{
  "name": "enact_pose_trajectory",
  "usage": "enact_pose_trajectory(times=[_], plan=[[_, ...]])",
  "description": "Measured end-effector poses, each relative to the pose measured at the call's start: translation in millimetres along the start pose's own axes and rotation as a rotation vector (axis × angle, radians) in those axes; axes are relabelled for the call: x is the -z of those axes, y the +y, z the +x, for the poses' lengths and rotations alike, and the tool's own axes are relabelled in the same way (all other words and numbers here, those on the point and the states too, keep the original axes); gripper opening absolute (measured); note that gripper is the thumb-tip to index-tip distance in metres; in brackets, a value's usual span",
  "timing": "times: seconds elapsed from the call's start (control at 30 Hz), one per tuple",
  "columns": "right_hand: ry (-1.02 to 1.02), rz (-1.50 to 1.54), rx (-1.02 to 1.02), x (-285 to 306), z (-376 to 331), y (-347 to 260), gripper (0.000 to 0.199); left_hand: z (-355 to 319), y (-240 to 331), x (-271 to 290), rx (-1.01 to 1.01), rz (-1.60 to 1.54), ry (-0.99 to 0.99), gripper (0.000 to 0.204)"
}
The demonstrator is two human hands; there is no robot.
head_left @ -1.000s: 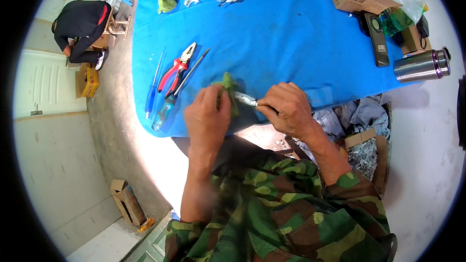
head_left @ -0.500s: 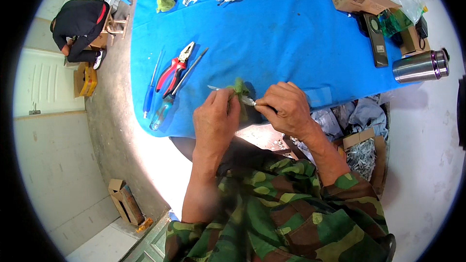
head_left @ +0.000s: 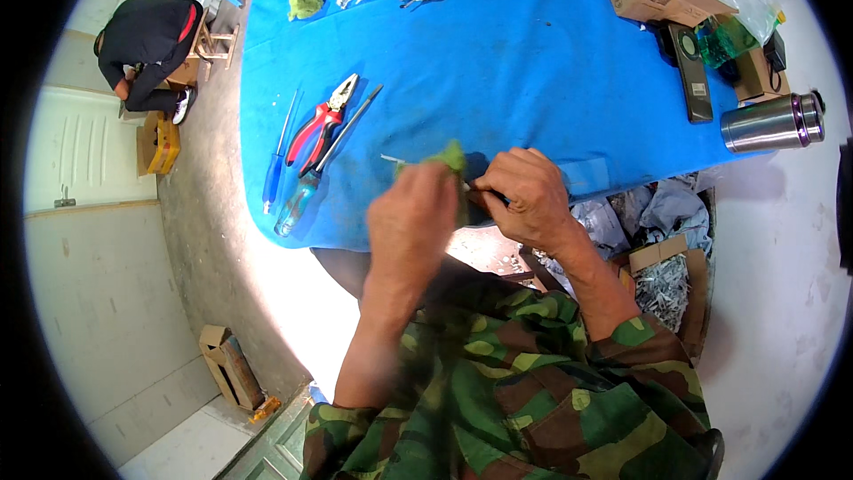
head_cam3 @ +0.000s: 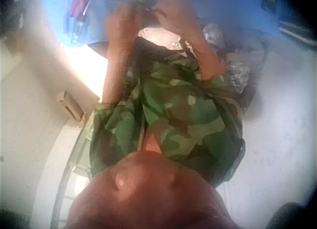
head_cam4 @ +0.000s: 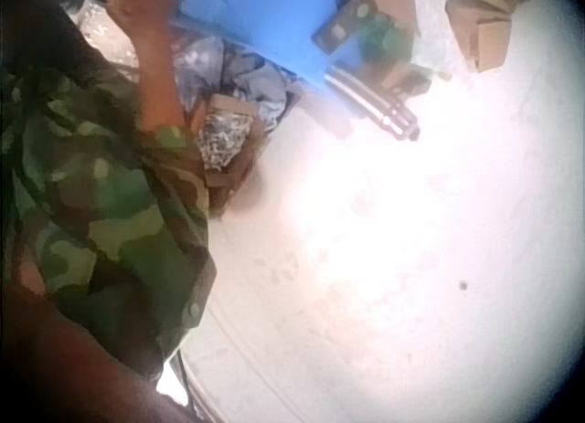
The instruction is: The person assembles metal fishing lures by hand, fitting plastic components into metal bodies, wiping them with a cloth, and using pliers to secure parts.
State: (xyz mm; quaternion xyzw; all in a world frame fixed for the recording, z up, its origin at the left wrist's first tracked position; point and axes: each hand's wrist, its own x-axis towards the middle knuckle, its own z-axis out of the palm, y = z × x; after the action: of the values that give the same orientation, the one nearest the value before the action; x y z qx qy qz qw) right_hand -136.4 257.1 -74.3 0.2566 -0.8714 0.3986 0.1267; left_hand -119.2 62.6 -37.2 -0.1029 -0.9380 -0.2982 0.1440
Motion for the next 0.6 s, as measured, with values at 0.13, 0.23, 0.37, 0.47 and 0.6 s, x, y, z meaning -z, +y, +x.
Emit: enact_pose_trajectory(times=[0.13,0.23,0.37,0.47,0.6], plan=[[0.01,0.004,0.013,0,0,1,0.012,-1,9,-5,0.042,-0.011,-0.078,0.011],[-0.009,0.031,-0.005,2,2,-4,0.011,5,-8,3,0.086,0.057,-0.039,0.01],[-0.01,0.031,-0.013,2,3,-5,0.011,15,-25,17,0.127,0.105,0.0,0.009],[-0.005,0.039,-0.016,2,2,-4,0.011,16,-22,21,0.15,0.093,-0.005,0.009],[0.005,0.023,-0.006,-1,1,-1,0.011,8,-3,12,0.067,0.007,-0.022,0.011]])
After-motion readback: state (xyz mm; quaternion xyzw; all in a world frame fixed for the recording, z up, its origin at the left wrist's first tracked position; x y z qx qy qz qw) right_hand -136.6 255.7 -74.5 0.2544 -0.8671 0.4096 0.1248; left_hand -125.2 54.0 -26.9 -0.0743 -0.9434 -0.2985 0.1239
